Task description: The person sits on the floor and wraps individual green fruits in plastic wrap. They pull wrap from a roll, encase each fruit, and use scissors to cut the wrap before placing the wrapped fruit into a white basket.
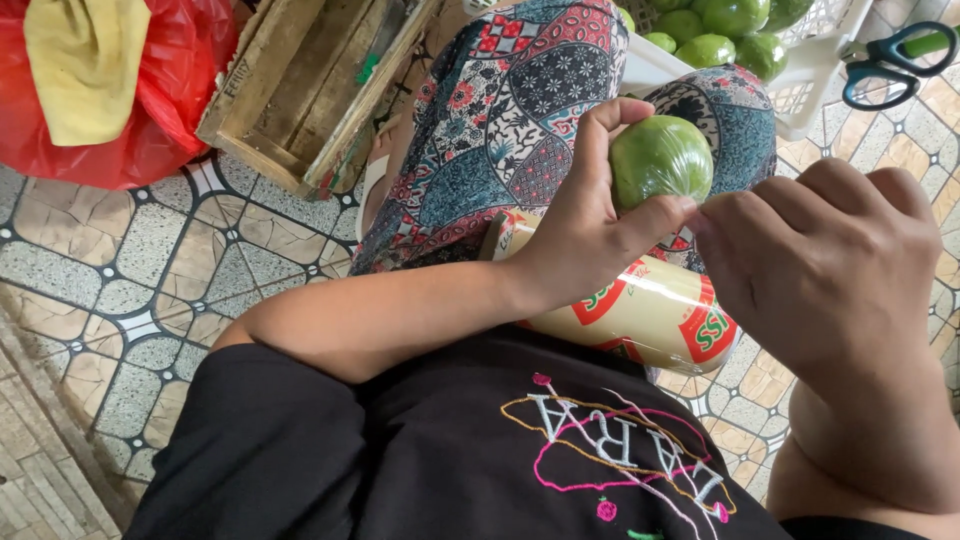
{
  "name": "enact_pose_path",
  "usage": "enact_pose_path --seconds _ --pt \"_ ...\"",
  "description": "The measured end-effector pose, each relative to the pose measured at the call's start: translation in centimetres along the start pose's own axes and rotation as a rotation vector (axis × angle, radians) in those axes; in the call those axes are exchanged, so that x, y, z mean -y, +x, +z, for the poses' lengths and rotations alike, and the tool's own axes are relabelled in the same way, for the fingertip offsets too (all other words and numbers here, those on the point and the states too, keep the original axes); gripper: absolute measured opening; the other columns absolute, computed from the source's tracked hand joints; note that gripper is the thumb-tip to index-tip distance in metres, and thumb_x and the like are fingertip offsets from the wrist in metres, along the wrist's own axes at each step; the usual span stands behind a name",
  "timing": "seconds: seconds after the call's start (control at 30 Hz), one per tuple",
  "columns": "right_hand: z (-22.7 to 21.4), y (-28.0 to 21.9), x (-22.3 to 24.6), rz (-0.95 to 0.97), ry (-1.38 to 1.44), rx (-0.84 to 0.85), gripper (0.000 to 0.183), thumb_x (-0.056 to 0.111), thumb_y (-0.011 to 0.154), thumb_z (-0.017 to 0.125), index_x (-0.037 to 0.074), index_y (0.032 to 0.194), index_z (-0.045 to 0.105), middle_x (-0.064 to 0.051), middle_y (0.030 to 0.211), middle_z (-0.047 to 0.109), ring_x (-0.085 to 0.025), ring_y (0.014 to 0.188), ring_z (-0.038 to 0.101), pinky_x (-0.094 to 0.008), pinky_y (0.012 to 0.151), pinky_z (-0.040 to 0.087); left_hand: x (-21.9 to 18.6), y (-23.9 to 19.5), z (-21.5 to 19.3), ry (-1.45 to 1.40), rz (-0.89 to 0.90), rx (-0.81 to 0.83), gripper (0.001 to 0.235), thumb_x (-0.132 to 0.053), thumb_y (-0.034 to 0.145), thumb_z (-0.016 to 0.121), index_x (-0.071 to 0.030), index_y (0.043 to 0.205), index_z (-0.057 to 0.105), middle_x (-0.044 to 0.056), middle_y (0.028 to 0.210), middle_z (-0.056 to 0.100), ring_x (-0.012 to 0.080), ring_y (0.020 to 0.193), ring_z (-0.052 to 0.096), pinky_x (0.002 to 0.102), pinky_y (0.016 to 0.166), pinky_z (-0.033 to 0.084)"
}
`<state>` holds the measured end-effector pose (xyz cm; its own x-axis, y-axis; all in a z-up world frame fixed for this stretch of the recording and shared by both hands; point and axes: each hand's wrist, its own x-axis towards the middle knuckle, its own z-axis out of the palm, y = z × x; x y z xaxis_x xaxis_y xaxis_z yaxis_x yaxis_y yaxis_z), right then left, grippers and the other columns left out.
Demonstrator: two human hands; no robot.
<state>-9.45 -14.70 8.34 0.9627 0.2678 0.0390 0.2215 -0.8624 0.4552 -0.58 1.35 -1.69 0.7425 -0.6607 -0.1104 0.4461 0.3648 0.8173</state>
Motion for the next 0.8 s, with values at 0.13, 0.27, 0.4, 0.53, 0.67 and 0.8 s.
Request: enact_pose_path --seconds 0.13,0.27,0.4,0.53,0.67,0.8 --pt "0.1 0.0 -0.5 -0.022 -0.01 0.053 0.039 0.045 0.125 0.066 0.031 0.089 0.061 0.013 0.082 0.063 -0.017 0.084 0.063 -0.031 0.073 0.041 0.1 -0.1 -0.3 0.106 0.081 0.042 0.064 -0.021 0.084 0.069 -0.018 0.138 0.033 0.009 0.13 0.043 0.0172 0.109 0.054 0.028 0.082 0.056" --pt "-0.5 -0.3 -0.4 0.011 0.048 0.084 0.035 0.043 0.121 0.066 0.029 0.09 0.064 0.013 0.081 0.064 -0.018 0.088 0.065 -0.033 0.074 0.042 -0.9 -0.4 -0.3 0.315 0.147 0.105 0.063 -0.027 0.086 0.068 -0.018 0.138 0.033 0.007 0.137 0.044 0.0186 0.118 0.053 0.029 0.09 0.054" --pt "-0.2 -1.1 -0.8 0.083 -0.088 0.213 0.027 0.057 0.118 0.061 0.04 0.097 0.065 0.022 0.081 0.065 -0.009 0.097 0.072 -0.03 0.079 0.049 -0.6 -0.7 -0.6 0.504 0.226 0.138 0.062 -0.034 0.089 0.065 -0.015 0.139 0.036 0.006 0.14 0.046 0.021 0.131 0.053 0.035 0.111 0.047" --pt "1.0 -1.0 -2.2 0.119 0.071 0.237 0.015 0.056 0.107 0.066 0.051 0.094 0.068 0.02 0.083 0.069 -0.005 0.099 0.073 -0.029 0.083 0.052 -1.3 -1.0 -0.7 0.499 0.152 0.198 0.064 -0.035 0.084 0.063 -0.02 0.139 0.035 0.005 0.143 0.047 0.0228 0.13 0.056 0.035 0.108 0.047" --pt "4.6 -0.9 -4.7 0.204 1.105 0.299 0.067 0.047 0.061 0.088 0.011 0.11 0.059 -0.001 0.098 0.062 -0.015 0.083 0.058 -0.032 0.077 0.047 -1.9 -1.7 -0.3 0.286 0.071 0.412 0.078 -0.044 0.079 0.076 -0.021 0.138 0.031 0.009 0.137 0.047 0.0197 0.117 0.059 0.032 0.103 0.052" --pt "7.4 -0.3 -2.6 0.207 2.222 0.252 0.069 0.028 0.079 0.086 0.008 0.129 0.043 -0.009 0.125 0.055 -0.018 0.103 0.065 -0.026 0.079 0.059 -1.1 -1.4 -0.4 0.174 0.092 0.439 0.082 -0.036 0.084 0.079 -0.014 0.143 0.026 0.008 0.146 0.036 0.0201 0.131 0.051 0.033 0.113 0.047"
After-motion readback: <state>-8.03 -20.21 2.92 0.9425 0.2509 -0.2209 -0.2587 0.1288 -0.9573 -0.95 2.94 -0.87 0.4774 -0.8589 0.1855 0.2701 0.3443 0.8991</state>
